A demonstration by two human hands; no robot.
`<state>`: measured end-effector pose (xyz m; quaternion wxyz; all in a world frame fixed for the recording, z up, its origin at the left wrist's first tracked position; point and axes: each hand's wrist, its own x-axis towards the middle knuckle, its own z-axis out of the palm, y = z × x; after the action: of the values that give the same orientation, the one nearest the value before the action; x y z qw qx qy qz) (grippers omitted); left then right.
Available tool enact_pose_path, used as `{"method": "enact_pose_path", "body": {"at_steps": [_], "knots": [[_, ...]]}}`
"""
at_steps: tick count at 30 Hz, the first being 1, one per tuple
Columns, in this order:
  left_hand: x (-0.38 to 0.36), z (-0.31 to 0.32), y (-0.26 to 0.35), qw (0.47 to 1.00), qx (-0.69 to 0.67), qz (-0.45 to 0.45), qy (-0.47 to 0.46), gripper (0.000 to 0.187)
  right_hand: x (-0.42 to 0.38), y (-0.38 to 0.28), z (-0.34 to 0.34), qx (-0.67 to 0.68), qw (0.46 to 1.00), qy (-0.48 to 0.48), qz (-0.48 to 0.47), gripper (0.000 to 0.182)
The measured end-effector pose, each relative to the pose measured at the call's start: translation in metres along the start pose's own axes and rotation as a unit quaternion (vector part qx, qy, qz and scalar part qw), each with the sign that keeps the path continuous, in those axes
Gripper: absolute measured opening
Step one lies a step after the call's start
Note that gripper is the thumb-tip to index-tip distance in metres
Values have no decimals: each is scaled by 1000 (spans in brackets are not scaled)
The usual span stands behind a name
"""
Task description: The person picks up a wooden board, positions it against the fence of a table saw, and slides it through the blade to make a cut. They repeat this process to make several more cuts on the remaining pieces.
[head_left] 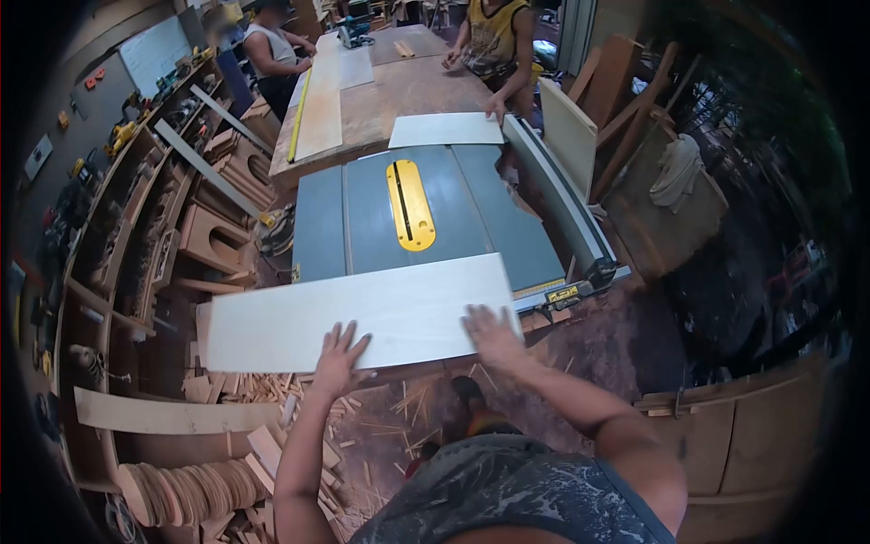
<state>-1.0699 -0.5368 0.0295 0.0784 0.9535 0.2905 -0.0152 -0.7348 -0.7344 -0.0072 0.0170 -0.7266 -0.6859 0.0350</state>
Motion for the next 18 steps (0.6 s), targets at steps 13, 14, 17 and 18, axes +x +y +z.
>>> {"method": "enact_pose_path", "body": {"at_steps": [13,14,17,18], "knots": [[73,17,24,998,-13,30,62,79,-26,197,-47,-59,995,-82,9,85],[74,17,26,997,-20,29,65,78,-20,205,-42,-74,994,-75,-2,85],[73,13,27,997,-31,26,65,76,-9,189,-71,0,992,-121,32,86],[73,15,27,997,-33,24,66,76,-4,183,-71,-48,990,-127,27,84]]}}
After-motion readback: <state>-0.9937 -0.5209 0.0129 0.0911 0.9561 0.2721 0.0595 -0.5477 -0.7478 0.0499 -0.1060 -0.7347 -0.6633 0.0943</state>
